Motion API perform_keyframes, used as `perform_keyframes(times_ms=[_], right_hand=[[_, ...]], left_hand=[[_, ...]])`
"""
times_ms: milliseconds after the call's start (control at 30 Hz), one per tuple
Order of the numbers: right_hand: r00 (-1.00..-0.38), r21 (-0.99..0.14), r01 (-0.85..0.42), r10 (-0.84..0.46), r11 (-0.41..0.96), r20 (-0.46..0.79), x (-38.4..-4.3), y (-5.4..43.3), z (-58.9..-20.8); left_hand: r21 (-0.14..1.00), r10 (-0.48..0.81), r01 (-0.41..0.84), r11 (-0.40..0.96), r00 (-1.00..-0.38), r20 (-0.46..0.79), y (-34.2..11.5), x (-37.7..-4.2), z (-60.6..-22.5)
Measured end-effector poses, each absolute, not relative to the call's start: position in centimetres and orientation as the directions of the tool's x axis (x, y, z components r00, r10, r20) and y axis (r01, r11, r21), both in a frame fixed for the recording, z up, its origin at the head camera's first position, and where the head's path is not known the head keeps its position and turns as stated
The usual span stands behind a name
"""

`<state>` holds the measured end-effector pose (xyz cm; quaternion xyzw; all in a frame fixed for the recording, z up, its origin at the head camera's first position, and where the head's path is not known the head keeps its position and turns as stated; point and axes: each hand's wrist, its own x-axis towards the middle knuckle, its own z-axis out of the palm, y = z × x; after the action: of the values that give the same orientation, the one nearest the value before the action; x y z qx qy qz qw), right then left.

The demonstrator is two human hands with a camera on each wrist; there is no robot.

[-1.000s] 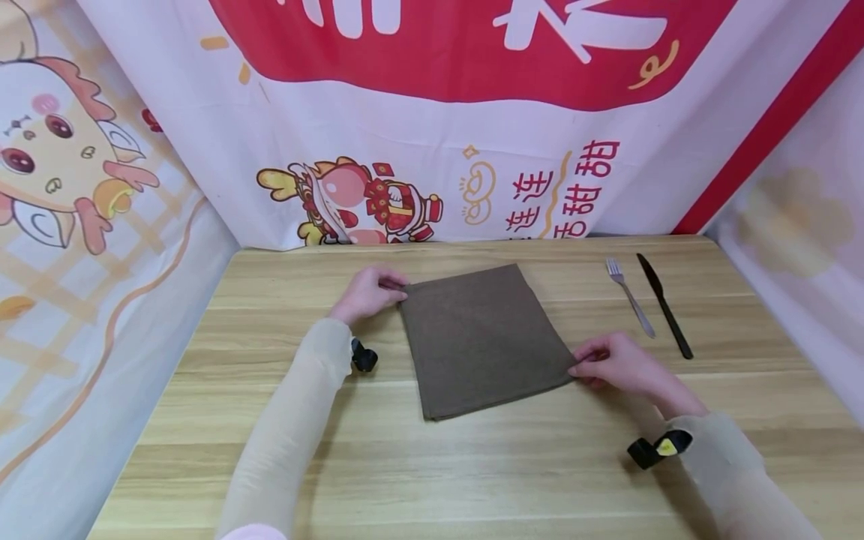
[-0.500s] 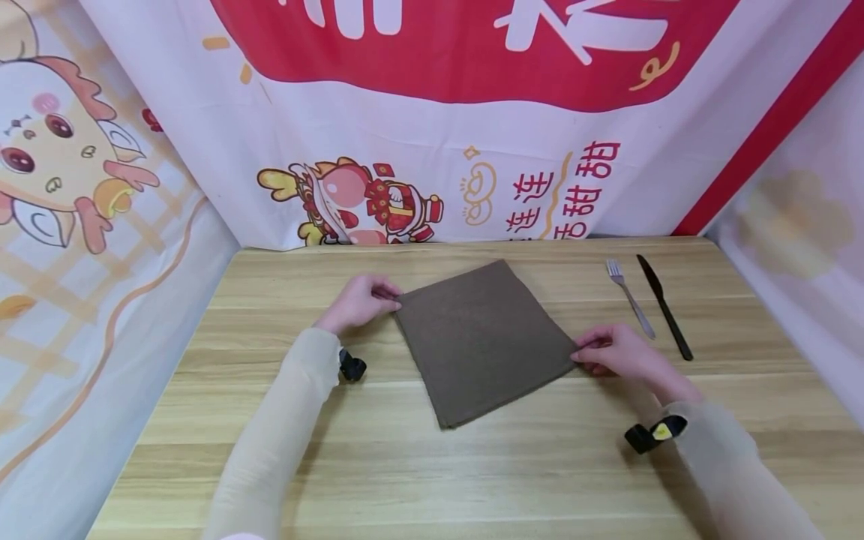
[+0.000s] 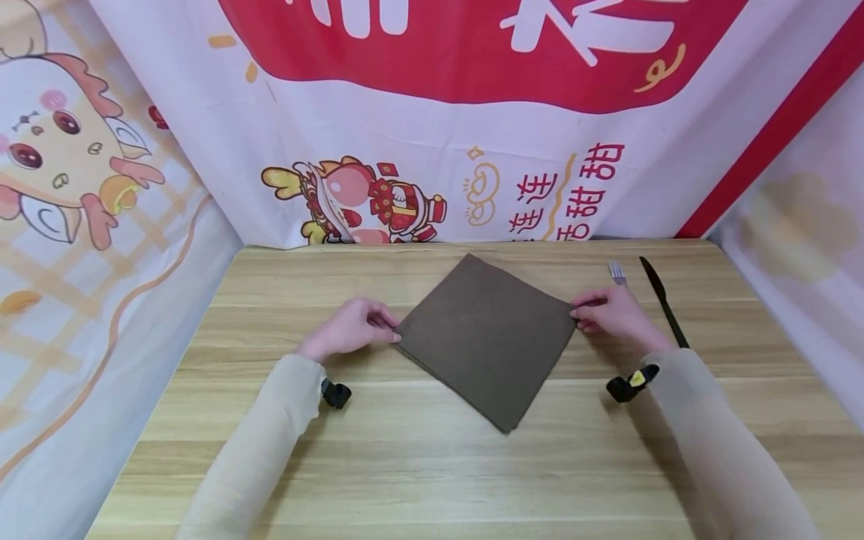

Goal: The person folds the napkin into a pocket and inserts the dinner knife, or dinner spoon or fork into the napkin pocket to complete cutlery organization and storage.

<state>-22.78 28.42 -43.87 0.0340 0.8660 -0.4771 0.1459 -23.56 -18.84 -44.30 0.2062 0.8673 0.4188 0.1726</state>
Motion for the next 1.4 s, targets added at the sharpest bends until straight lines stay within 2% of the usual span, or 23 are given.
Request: perform_keyframes(times_ms=[300,500,633,900,1067,1233,1400], right_hand=[[-0.965,-0.858,0.182,-0.08,0.481,-0.25,-25.8,27.8,-44.2],[-0.959,-0.873,0.203,-0.088,0.444,-0.268,-26.8,26.9,-43.7],[-0.965,-0.889,0.172,-0.111,0.425,-0.239,-27.3,26.1,-43.5],[-0.97,-0.873,0.074,-0.169,0.483,-0.176,-28.2,25.1,-44.3],[-0.967,-0.891,0.02,-0.216,0.454,-0.132,-28.1,24.8,-44.5],[-0.971,-0.882,0.012,-0.206,0.472,-0.123,-27.4,25.0,-44.1],[-0.975,-0.87,0.001,-0.194,0.493,-0.111,-26.3,25.5,-43.3]], left_hand=[[0.806,0.577,0.256,0.533,-0.807,-0.126,-18.3,-20.8,-44.1],[0.782,0.617,0.308,0.543,-0.777,-0.122,-17.4,-19.0,-43.9],[0.78,0.638,0.328,0.533,-0.762,-0.115,-16.7,-18.0,-43.8],[0.778,0.608,0.329,0.536,-0.79,-0.085,-15.8,-16.2,-44.1],[0.773,0.616,0.357,0.524,-0.786,-0.054,-15.6,-15.9,-44.3],[0.8,0.602,0.328,0.502,-0.797,-0.05,-15.8,-16.1,-44.2],[0.791,0.596,0.385,0.475,-0.802,0.033,-15.9,-16.5,-43.8]])
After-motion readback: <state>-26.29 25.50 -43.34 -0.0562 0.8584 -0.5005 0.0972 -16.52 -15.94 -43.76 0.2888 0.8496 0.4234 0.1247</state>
